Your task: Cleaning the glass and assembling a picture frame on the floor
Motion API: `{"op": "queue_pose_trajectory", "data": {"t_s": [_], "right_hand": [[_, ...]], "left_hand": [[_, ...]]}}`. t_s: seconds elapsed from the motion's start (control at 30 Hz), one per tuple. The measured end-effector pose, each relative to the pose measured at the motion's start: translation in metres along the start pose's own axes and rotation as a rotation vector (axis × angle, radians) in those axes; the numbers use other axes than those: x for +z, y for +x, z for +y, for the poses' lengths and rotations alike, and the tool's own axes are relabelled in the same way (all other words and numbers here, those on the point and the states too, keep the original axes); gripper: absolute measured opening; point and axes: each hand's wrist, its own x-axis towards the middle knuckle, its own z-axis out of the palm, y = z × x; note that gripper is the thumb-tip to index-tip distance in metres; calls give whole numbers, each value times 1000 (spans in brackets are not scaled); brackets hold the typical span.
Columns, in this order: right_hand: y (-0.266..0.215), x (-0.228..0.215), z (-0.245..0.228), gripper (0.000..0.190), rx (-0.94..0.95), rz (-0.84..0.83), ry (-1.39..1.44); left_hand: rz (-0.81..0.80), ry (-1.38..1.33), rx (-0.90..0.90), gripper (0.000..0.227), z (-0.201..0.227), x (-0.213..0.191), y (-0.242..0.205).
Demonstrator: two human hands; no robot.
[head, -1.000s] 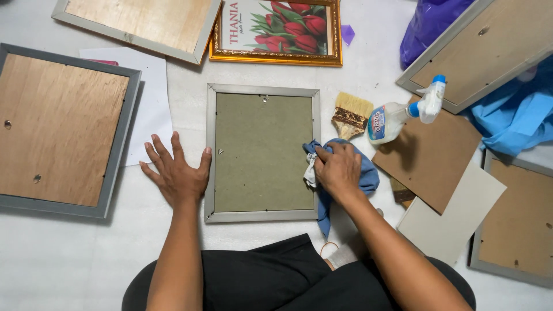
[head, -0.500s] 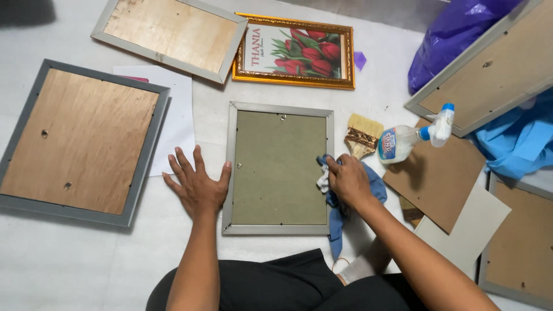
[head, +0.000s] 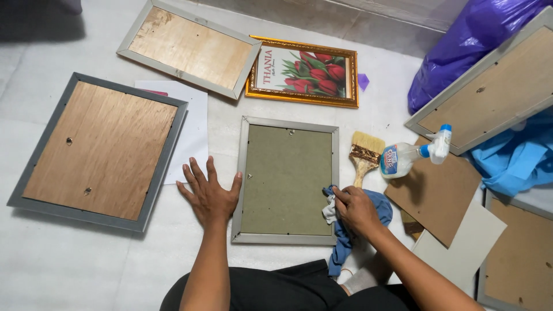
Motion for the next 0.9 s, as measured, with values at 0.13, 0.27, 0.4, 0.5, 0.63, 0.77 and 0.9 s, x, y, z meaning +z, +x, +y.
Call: {"op": "queue_pose_trajectory", "data": {"t_s": [0.13, 0.27, 0.4, 0.5, 0.63, 0.77, 0.9], "right_hand": [[33, 4, 3, 32, 19, 73, -37], [57, 0, -2, 32, 50, 160, 38], [57, 10, 22, 32, 36, -28, -11], [32, -16, -5, 33, 71, -112, 51], [9, -5, 6, 33, 61, -203, 42], [-4, -22, -15, 48, 20, -297, -48], [3, -5, -6, 46, 73, -284, 4]], "left_hand": [[16, 1, 17, 91, -1, 0, -1], [22, 8, 10, 93, -2, 2, 0], [19, 16, 13, 92, -2, 2, 0], [17, 6, 10, 92, 0, -1, -1], [26, 17, 5, 93, 1, 1, -1], [23, 26, -3, 92, 1, 2, 0], [12, 7, -10, 92, 4, -2, -1]]}}
